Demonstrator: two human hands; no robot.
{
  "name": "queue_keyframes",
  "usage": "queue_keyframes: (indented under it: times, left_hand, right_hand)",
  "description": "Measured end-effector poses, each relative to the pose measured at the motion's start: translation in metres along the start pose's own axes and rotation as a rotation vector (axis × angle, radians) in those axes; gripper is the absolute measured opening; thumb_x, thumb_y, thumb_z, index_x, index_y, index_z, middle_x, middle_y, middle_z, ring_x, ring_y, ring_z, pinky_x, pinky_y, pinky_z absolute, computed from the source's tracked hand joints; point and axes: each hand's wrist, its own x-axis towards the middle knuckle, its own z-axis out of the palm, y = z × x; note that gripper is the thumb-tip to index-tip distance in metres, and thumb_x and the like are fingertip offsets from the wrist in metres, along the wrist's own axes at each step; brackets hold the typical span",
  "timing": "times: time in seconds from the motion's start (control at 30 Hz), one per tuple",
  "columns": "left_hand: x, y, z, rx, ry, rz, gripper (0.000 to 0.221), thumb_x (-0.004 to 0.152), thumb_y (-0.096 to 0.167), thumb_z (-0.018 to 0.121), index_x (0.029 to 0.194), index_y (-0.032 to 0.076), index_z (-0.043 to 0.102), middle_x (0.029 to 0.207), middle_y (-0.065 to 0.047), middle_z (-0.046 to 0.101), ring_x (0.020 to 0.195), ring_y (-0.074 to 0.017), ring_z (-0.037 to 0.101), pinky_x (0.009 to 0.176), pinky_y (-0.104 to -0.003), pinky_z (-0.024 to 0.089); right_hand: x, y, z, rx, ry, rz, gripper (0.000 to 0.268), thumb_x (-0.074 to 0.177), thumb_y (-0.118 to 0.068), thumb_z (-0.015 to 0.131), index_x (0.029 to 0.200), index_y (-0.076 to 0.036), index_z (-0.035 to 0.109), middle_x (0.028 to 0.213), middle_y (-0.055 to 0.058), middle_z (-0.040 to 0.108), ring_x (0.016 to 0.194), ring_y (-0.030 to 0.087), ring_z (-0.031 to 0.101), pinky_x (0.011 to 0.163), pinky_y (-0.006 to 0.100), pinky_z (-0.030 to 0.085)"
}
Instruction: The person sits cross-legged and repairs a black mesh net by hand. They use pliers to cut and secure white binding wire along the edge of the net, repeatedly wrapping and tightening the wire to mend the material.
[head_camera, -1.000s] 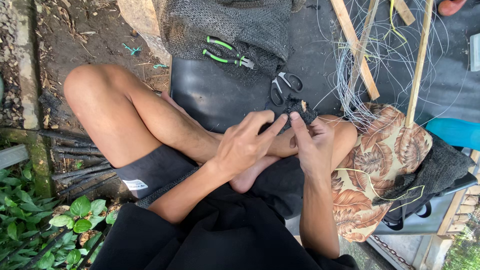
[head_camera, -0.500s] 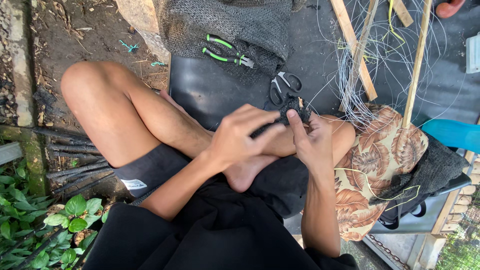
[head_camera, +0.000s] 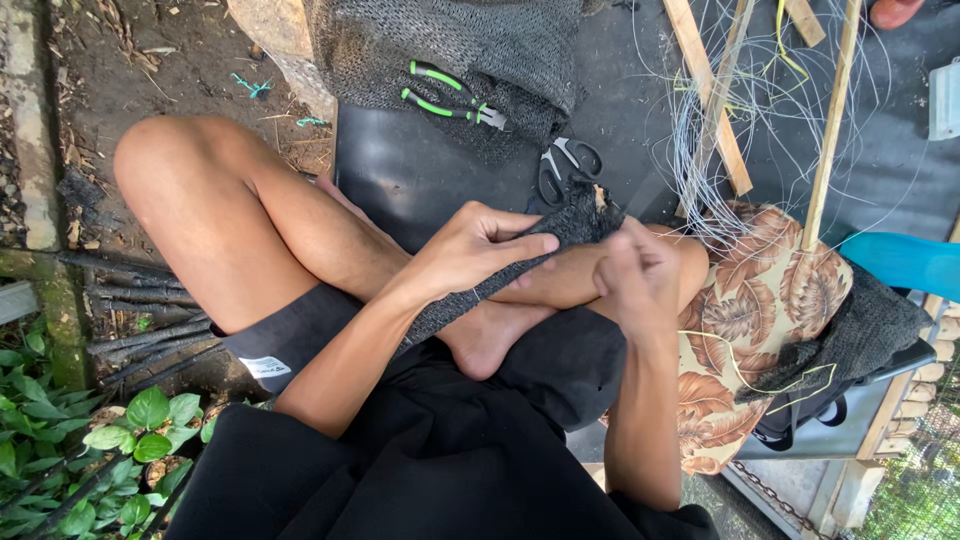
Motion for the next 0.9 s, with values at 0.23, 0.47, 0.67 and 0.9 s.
queue_keyframes:
  times: [0.23,0.47,0.67,0.9]
  left_hand:
    - [-0.011,0.005,0.013,-0.055,-0.036,-0.047,0.032,0.097,0.017,0.072,0.122,-0.002,0.074,0.083,-0.001,0.072,0.067,-0.0033,0.061,0.057,-0.021,0.052]
    - [-0.014,0.009,0.015,-0.081,-0.003,-0.041,0.034,0.095,0.016,0.072,0.126,0.001,0.073,0.081,0.001,0.070,0.065,-0.0029,0.058,0.055,-0.021,0.049]
    - [-0.018,0.012,0.011,-0.004,-0.028,0.012,0.047,0.094,0.017,0.074,0.134,-0.005,0.063,0.078,-0.005,0.073,0.067,-0.0060,0.065,0.059,-0.023,0.054]
    - [-0.012,0.003,0.018,-0.034,-0.101,-0.050,0.060,0.092,0.018,0.073,0.144,-0.006,0.053,0.091,-0.009,0.079,0.070,-0.0078,0.069,0.062,-0.025,0.059]
  right_hand:
    - [-0.006,0.000,-0.014,-0.144,0.103,-0.040,0.021,0.102,-0.004,0.067,0.120,0.003,0.061,0.086,-0.002,0.062,0.060,0.004,0.048,0.052,0.021,0.037]
    - [0.000,-0.020,-0.001,-0.106,0.292,-0.111,0.021,0.111,-0.024,0.055,0.113,-0.005,0.064,0.071,-0.007,0.051,0.054,-0.001,0.042,0.047,0.017,0.032]
    - [-0.030,-0.034,0.010,-0.882,0.172,-0.044,0.025,0.113,-0.023,0.050,0.109,-0.001,0.062,0.071,0.005,0.055,0.060,0.009,0.050,0.055,0.029,0.040]
    - [-0.044,-0.028,0.020,-1.073,-0.011,-0.055,0.016,0.099,-0.012,0.066,0.093,0.002,0.070,0.072,0.017,0.063,0.059,0.027,0.060,0.056,0.038,0.045]
